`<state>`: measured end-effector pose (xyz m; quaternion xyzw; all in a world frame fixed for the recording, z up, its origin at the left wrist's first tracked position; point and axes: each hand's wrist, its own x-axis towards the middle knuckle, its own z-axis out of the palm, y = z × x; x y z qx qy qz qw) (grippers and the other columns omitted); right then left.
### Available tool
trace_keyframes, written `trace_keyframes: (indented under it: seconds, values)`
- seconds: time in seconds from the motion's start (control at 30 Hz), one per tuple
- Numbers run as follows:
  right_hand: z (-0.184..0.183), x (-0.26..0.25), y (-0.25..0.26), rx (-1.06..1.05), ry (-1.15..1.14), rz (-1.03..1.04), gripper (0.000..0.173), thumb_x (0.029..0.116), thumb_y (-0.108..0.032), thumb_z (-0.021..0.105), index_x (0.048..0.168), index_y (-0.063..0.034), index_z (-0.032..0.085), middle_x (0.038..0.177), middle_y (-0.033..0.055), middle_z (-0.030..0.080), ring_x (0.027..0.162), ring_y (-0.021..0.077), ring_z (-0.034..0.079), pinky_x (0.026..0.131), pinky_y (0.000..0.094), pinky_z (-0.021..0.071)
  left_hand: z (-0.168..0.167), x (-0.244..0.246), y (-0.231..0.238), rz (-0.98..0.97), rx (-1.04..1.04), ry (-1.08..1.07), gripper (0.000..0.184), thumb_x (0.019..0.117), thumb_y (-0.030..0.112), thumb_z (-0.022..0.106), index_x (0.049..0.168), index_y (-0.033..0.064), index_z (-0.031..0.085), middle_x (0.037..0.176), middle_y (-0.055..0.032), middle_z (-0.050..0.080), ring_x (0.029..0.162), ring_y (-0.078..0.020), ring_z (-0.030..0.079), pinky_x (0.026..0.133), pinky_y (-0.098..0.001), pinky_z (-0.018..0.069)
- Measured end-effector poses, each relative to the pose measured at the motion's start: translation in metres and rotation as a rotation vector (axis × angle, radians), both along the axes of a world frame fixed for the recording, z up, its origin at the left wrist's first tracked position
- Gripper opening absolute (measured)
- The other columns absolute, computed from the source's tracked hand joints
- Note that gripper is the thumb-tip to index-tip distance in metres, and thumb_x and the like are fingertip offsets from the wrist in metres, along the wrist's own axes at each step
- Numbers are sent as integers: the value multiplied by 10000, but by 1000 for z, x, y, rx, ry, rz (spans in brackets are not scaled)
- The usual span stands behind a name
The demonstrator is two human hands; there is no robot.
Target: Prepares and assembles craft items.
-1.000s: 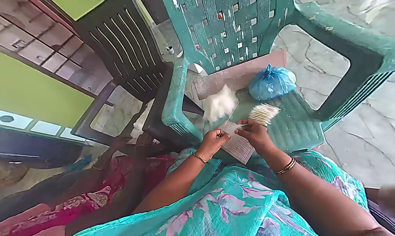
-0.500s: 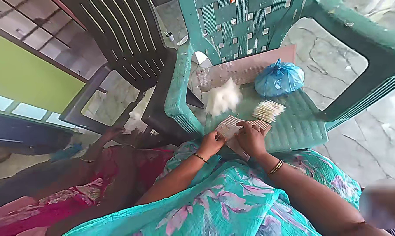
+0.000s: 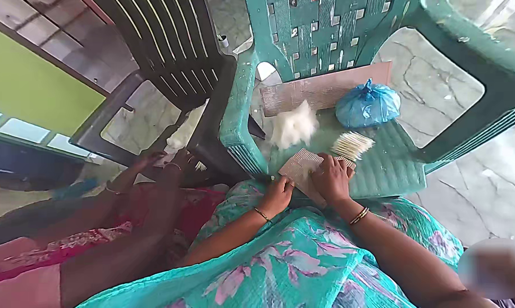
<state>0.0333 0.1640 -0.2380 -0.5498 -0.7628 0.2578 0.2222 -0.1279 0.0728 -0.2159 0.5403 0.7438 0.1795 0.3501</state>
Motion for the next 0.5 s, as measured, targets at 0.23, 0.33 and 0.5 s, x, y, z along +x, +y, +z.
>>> trace_keyframes:
  seconds: [0.23, 0.33, 0.5]
  values:
    - [0, 1, 0, 11, 1, 18, 510, 911, -246, 740, 1381, -122, 589, 1186, 188, 679, 1210, 444, 564, 1005, 690, 360, 10, 7, 11, 65, 46, 21, 364, 1110, 264, 442, 1181, -51, 610, 1046, -207, 658, 985, -279, 649, 923, -445, 509]
    - [-2, 0, 1, 12, -1, 30, 512, 914, -250, 733, 1388, -129, 582, 1195, 179, 674, 1221, 435, 558, 1020, 688, 356, 12, 9, 24, 68, -6, 41, 401, 1068, 344, 548, 1194, -27, 636, 1052, -184, 685, 973, -274, 671, 924, -467, 525]
    - [-3, 1, 2, 7, 6, 40, 508, 916, -256, 730, 1387, -128, 585, 1190, 178, 676, 1223, 430, 561, 1024, 680, 366, 3, 13, 38, 112, -29, -13, 318, 1032, 304, 620, 1117, 3, 674, 1017, -165, 686, 958, -267, 656, 904, -478, 517]
